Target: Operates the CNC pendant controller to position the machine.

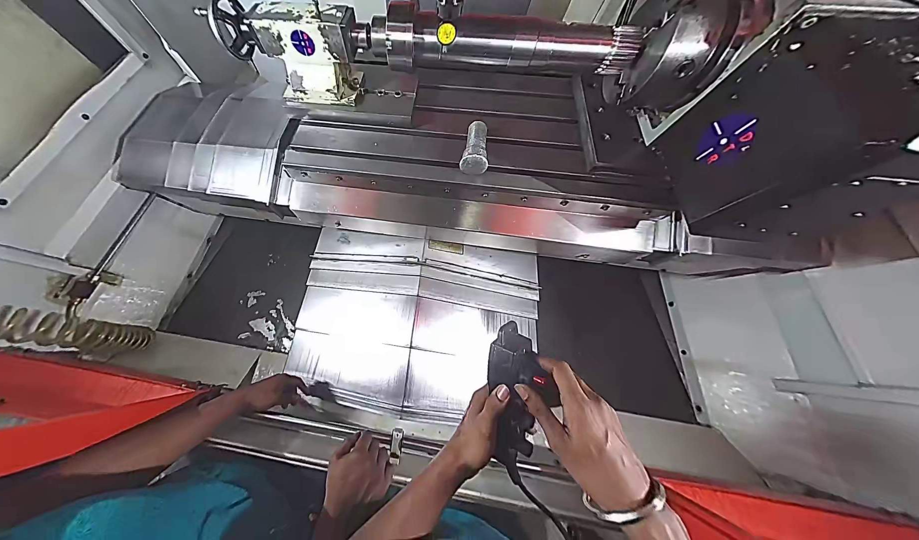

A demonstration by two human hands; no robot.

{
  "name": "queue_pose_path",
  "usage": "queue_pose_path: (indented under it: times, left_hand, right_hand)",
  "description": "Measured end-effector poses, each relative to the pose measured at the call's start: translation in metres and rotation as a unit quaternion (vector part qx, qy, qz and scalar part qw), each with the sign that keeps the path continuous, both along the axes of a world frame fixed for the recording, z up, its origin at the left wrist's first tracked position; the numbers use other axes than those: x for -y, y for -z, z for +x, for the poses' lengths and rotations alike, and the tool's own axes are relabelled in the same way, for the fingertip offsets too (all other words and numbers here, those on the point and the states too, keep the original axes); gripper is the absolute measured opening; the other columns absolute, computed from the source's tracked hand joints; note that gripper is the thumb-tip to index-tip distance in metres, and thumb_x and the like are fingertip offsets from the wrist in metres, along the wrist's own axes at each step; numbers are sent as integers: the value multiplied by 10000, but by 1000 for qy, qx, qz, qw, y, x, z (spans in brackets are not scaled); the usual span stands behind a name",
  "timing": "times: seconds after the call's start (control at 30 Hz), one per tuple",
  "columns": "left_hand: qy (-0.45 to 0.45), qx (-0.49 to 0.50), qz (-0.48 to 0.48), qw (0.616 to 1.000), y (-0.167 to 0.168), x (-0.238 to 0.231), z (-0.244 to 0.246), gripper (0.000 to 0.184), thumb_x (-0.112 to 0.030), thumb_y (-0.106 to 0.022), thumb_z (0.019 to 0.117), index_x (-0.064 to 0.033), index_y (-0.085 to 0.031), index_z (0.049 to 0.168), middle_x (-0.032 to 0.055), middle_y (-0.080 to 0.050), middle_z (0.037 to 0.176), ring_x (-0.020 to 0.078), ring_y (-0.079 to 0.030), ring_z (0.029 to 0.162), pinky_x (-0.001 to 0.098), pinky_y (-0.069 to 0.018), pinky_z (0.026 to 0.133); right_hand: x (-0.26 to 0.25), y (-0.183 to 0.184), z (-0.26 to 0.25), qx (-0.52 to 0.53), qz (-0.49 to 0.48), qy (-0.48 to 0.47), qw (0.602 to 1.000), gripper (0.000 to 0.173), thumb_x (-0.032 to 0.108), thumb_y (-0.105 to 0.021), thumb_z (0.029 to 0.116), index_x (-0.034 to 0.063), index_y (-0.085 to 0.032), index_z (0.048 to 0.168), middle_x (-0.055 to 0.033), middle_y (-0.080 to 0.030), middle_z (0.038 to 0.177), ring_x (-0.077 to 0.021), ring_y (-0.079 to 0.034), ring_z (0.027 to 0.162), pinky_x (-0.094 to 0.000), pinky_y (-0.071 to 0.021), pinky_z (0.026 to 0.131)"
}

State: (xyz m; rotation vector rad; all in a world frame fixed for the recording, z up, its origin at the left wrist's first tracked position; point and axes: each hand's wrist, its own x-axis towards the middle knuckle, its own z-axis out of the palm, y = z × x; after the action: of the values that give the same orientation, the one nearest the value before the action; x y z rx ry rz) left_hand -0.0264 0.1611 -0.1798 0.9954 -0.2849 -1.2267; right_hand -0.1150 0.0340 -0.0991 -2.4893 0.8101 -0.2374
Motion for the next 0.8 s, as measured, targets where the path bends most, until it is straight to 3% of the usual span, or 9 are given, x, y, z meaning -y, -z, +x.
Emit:
queue_pose_path:
  times: [0.1,0.17,0.23,0.3,0.4,0.53,0.67,0.73,0.8]
  left_hand:
    - [-4,0,2,1000,-3,-2,2,817,-803,-453,900,-57,-577,1207,-28,-723,915,83,-707,799,299,-609,748]
    - [-4,2,-1,1000,-4,-2,3,819,-813,-456,889,-66,-579,1202,-31,-724,910,81,-707,796,298,-609,742]
    - [-1,2,-7,1000,-5,-1,3,815,-818,-464,880,-75,-587,1190,-26,-723,897,90,-707,781,300,-612,719]
    - [1,4,-11,1000,-5,-1,1,807,-809,-462,890,-69,-583,1190,-22,-720,891,95,-705,775,298,-611,712]
    - [-3,10,-7,1000,-3,-3,1,794,-801,-449,902,-72,-584,1185,-31,-719,892,82,-704,778,289,-608,720]
    - [-4,10,-4,1000,-5,-5,2,794,-789,-448,913,-60,-568,1203,-37,-717,907,72,-701,790,286,-606,740]
    - [-1,2,-16,1000,-5,-3,2,784,-781,-456,917,-62,-575,1206,-19,-723,915,91,-708,799,301,-611,736]
    - [-1,-4,-13,1000,-5,-2,2,785,-774,-464,920,-55,-568,1218,-11,-724,917,102,-712,799,307,-615,730]
    - [-3,-3,-8,1000,-6,-3,2,750,-755,-455,936,-64,-566,1208,-23,-723,904,93,-711,791,299,-613,724]
  right_hand:
    - [-2,1,-1,53,-4,-43,998,465,269,-665,877,112,-655,1315,-147,-653,1269,-255,-706,1025,-396,-616,791]
    - [0,0,-1,81,28,-38,996,458,331,-691,895,129,-658,1304,-119,-638,1308,-198,-674,1112,-350,-599,884]
    - [1,0,1,84,39,7,996,564,517,-659,941,68,-639,1283,-79,-703,1152,-132,-711,938,-334,-622,792]
    - [-1,1,2,58,28,34,997,607,588,-576,963,52,-647,1238,-58,-734,993,-128,-717,803,-350,-613,707]
    - [-2,0,0,54,28,0,998,534,498,-623,959,68,-660,1274,-93,-706,1135,-139,-716,877,-329,-620,755]
    - [1,-1,-2,80,34,-44,995,429,276,-704,854,141,-683,1261,-121,-631,1318,-194,-659,1154,-347,-592,901]
    - [1,-1,1,74,59,28,995,604,570,-649,924,83,-662,1281,-51,-729,1118,-88,-722,902,-298,-626,771]
    - [-1,-2,2,62,61,46,995,597,602,-608,938,82,-681,1222,-28,-747,1028,-66,-729,850,-271,-627,737]
    - [-1,-2,1,65,67,32,995,571,556,-645,929,75,-688,1234,-48,-739,1084,-82,-725,898,-268,-619,792]
